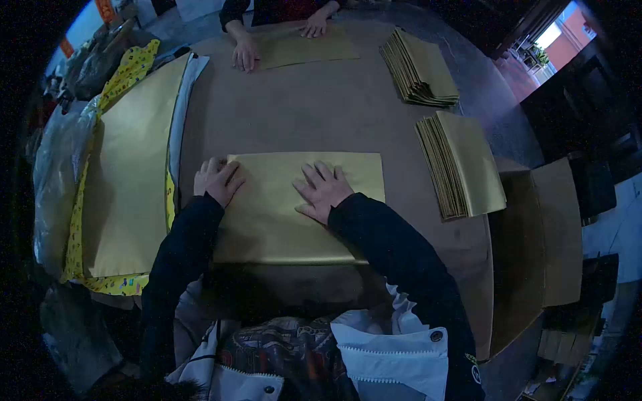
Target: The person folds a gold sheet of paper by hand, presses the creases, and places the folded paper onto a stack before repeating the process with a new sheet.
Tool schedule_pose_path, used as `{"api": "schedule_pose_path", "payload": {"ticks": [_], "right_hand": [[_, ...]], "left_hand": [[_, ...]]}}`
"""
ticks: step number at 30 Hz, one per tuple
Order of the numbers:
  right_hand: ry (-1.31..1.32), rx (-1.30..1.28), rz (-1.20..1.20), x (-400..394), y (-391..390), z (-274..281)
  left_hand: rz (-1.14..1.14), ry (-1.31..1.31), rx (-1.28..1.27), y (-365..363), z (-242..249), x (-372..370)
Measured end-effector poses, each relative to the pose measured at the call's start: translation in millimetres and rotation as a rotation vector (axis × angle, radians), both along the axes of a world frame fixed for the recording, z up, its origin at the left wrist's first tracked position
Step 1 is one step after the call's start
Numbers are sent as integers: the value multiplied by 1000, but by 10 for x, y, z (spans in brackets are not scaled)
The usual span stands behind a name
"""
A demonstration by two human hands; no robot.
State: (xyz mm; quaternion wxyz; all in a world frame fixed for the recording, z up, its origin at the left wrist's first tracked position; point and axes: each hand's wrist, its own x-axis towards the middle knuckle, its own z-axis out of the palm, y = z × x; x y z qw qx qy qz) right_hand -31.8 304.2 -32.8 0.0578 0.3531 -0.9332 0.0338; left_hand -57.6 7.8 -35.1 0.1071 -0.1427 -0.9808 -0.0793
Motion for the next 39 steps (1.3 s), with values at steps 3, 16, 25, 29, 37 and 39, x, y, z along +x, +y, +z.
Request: {"api": "schedule_pose_path", "payload": {"ticks": [3,16,25,29,37,39], "right_hand": [[-124,29,-55,-13,45,-113],[-66,149,45,-158,-412,169],[-176,76,32,-218,-569,-147],[-200,125,22,-231,-572,-141],[-235,140,5,-236,-591,-118],[-240,150,-1,-241,-601,-118]], "left_hand": [[4,3,-32,51,99,73],[-211,-296,-90,322,185,744],[252,-457,1006,-491,126,1192],[231,-978,1138,-576,103,1620],[219,-1012,1453,-513,73,1632],[141,-1020,1495,-462,43,1650]]}}
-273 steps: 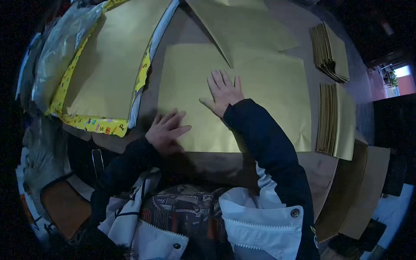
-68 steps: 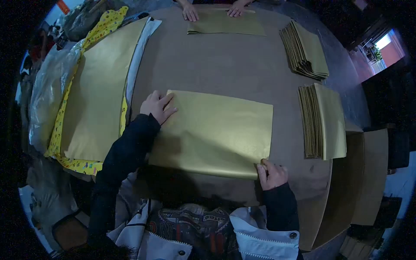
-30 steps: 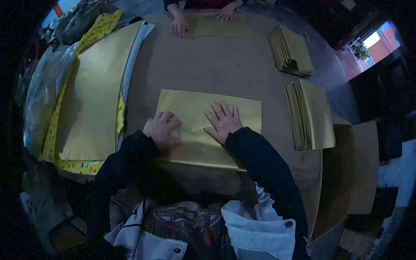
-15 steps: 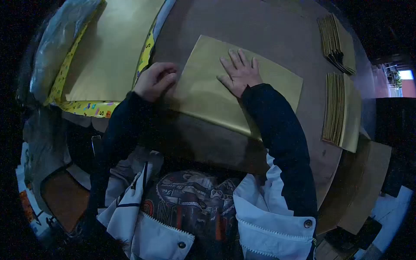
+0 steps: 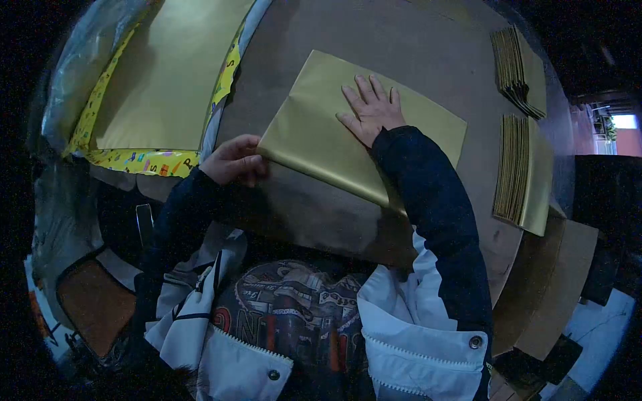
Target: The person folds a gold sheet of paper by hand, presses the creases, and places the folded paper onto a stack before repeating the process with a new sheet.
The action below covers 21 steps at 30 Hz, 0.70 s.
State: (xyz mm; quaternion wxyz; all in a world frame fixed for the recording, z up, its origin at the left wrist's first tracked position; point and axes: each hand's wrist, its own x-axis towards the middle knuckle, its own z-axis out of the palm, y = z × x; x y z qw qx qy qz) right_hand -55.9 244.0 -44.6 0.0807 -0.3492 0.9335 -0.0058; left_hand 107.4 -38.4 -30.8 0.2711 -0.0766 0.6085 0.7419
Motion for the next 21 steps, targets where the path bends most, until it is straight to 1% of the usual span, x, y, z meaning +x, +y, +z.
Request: {"api": "schedule_pose_path", "payload": {"ticks": [1,3,4,6,7,9,10,12,13,15,17,19,21], "right_hand": [[-5,8,-3,-5,-5,-7],[3,16,5,-30,7,-47],[13,24,11,-32,21,-68],[-4,20,8,-34,11,-56],[-18,10,5,-38,9,-49],[-8,13,16,-50,14,-53],[5,15,30,-50,22,-60],[9,6,23,-49,27,-73],[13,-7,22,-41,26,-85],[37,21,18,-51,14,-85],[61,5,21,-26,24,-84],[76,31,34,-13,47,-121],[111,-7,35,-35,56,-146]], "left_hand": [[2,-1,2,38,25,-7],[-88,-7,65,138,113,-28],[-88,-10,69,154,109,-54],[-239,-184,-25,136,91,-172],[-240,-186,-22,127,83,-187],[-174,-184,-122,58,76,-186],[-181,-188,-117,-1,61,-170],[-115,-120,-185,-134,41,-144],[-119,-125,-181,-144,80,-138],[-240,208,-597,-174,232,-161],[-98,422,-756,-7,357,-284],[-104,686,-786,395,669,-442],[-49,779,-582,637,335,-743]]}}
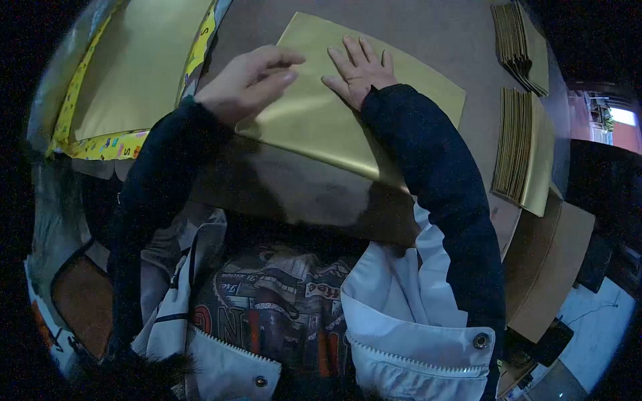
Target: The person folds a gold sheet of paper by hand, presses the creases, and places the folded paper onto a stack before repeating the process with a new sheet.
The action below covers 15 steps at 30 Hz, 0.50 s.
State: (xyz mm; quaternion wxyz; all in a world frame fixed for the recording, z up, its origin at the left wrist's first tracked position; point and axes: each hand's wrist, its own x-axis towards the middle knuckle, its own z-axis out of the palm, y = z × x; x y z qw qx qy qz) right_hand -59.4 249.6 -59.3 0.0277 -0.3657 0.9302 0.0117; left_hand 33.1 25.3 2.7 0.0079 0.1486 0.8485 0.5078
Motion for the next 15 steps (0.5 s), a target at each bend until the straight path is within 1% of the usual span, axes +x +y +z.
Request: {"api": "schedule_pose_path", "payload": {"ticks": [2,3,5,6,8,9,11,12,13,14,15], "right_hand": [[9,-18,12,-1,24,1],[14,-40,18,-3,32,-4],[33,15,18,-35,19,-45],[27,16,8,-7,4,-5],[31,21,5,-2,7,-3],[43,24,12,-1,7,-23],[43,-8,28,-47,43,-49],[57,33,84,-74,74,-10],[61,77,140,-105,134,-17],[118,33,196,-160,229,-110],[111,40,191,-149,233,-123]], "left_hand": [[81,-52,-93,301,-191,-244],[80,-52,-93,355,-350,-292],[228,278,-732,471,-695,-333],[170,320,-841,439,-781,-260],[90,340,-954,394,-684,-29],[43,384,-935,329,-733,75],[-96,369,-858,185,-609,263],[-145,315,-906,143,-535,317],[-156,302,-897,132,-527,356],[-161,302,-887,122,-539,392],[-162,304,-879,129,-559,418]]}}
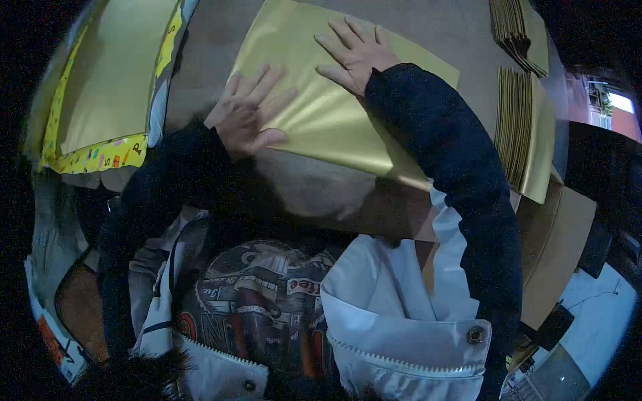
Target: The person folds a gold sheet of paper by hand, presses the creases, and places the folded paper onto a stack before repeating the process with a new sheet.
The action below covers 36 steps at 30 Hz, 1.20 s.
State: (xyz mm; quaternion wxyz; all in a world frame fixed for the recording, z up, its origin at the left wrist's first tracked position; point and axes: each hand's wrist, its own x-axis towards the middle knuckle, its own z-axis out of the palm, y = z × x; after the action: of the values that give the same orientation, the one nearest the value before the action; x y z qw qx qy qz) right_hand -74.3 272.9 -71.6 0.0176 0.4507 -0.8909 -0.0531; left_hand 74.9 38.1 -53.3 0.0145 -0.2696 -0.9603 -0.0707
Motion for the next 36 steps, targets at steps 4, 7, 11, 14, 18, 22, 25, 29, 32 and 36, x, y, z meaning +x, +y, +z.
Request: {"api": "schedule_pose_path", "payload": {"ticks": [4,7,11,14,18,22,25,29,32,36], "right_hand": [[19,-20,2,-23,-23,47],[28,-39,12,-8,-25,75],[40,-59,30,19,-45,57],[47,-66,37,37,-79,41],[45,-71,39,31,-38,50],[51,-70,39,15,-14,49],[45,-62,35,16,-31,27],[49,-63,35,17,-17,23],[50,-65,31,24,-3,29],[57,-67,30,3,17,38]], "left_hand": [[-204,-67,118,483,-89,167],[-333,-134,209,956,-43,254],[-480,-146,249,1453,-21,339],[-550,-94,385,1733,-211,399],[-610,-175,374,2087,-204,430],[-590,-175,462,2132,-240,473],[-490,-236,561,1967,-176,522],[-150,-196,409,1504,-43,643],[28,-170,316,1059,62,672],[224,-91,171,491,-3,812]]}}
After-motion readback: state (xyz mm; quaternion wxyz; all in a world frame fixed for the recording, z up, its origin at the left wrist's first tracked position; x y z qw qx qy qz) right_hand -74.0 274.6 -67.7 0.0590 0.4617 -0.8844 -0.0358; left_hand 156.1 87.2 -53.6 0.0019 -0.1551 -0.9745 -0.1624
